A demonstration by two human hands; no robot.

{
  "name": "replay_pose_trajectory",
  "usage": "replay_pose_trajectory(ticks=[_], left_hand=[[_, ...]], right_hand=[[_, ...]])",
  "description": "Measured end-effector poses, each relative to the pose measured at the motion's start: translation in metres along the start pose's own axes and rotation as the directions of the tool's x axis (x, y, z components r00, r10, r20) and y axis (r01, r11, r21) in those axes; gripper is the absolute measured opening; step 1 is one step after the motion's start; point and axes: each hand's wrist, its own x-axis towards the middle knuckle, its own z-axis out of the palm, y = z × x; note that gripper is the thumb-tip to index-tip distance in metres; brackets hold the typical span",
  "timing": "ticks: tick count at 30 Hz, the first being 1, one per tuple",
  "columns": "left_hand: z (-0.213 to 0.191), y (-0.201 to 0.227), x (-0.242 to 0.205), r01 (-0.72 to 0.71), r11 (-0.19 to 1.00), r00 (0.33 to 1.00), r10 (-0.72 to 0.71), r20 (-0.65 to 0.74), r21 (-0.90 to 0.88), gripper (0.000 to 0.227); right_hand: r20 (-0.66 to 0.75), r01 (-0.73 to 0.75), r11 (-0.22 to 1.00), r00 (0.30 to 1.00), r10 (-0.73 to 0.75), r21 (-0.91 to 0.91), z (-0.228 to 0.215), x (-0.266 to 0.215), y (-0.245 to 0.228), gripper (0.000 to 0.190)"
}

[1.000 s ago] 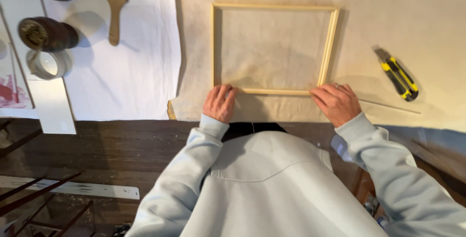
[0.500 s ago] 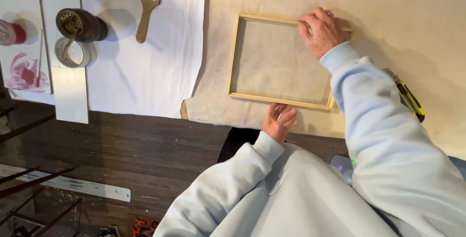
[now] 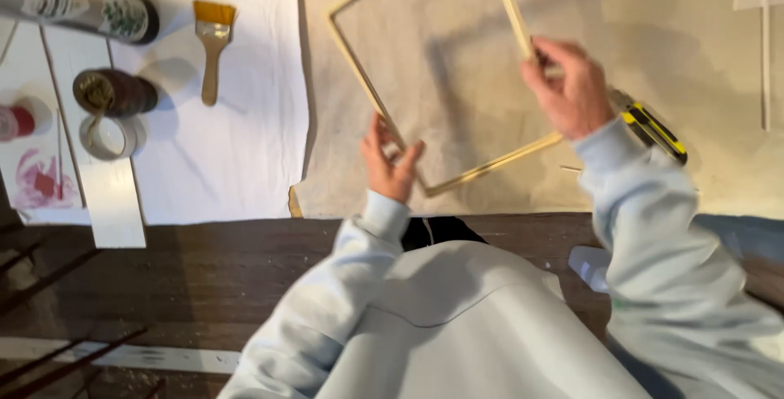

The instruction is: Measuring and cutting thin wooden or plastic strips for a picture frame using a utility knife.

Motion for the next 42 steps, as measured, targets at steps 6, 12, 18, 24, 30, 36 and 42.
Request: replay_pose_trajectory(ticks=[6, 12, 18, 24, 30, 36, 42], left_hand=[[0.0, 0.047, 0.12, -0.263, 0.776, 0.965, 0.213, 0.154, 0.574, 0.082], [0.052, 0.036, 0.171, -0.479, 0.515, 0.877, 0.243, 0.415, 0.711, 0.064], [0.059, 0.011, 0.191, -0.589, 0.489, 0.794, 0.199, 0.575, 0.644, 0.056], [0.048, 0.012, 0.197, -0.551, 0.51, 0.803, 0.108, 0.586, 0.66, 0.053], [0.046, 0.006, 0.198, -0.559, 0.502, 0.786, 0.067, 0.614, 0.66, 0.055], [0.041, 0.017, 0.187, -0.589, 0.514, 0.771, 0.124, 0.625, 0.624, 0.064], [0.026, 0.089, 0.107, -0.5, 0.728, 0.85, 0.308, 0.428, 0.47, 0.06]], right_hand=[[0.177, -0.52, 0.42, 0.759, 0.627, 0.744, 0.059, -0.117, -0.054, 0.057], [0.373, -0.479, -0.074, 0.569, 0.733, 0.875, 0.13, -0.161, -0.063, 0.059], [0.458, -0.494, -0.205, 0.471, 0.754, 0.845, 0.139, -0.159, -0.071, 0.057], [0.538, -0.544, -0.26, 0.447, 0.714, 0.797, 0.139, -0.149, -0.079, 0.063], [0.582, -0.544, -0.327, 0.402, 0.706, 0.773, 0.149, -0.156, -0.066, 0.052], [0.659, -0.783, -0.047, 0.487, 0.574, 0.62, 0.109, -0.154, -0.031, 0.037], [-0.243, -0.426, 0.901, 0.869, 0.431, 0.076, -0.062, -0.059, 0.15, 0.015]])
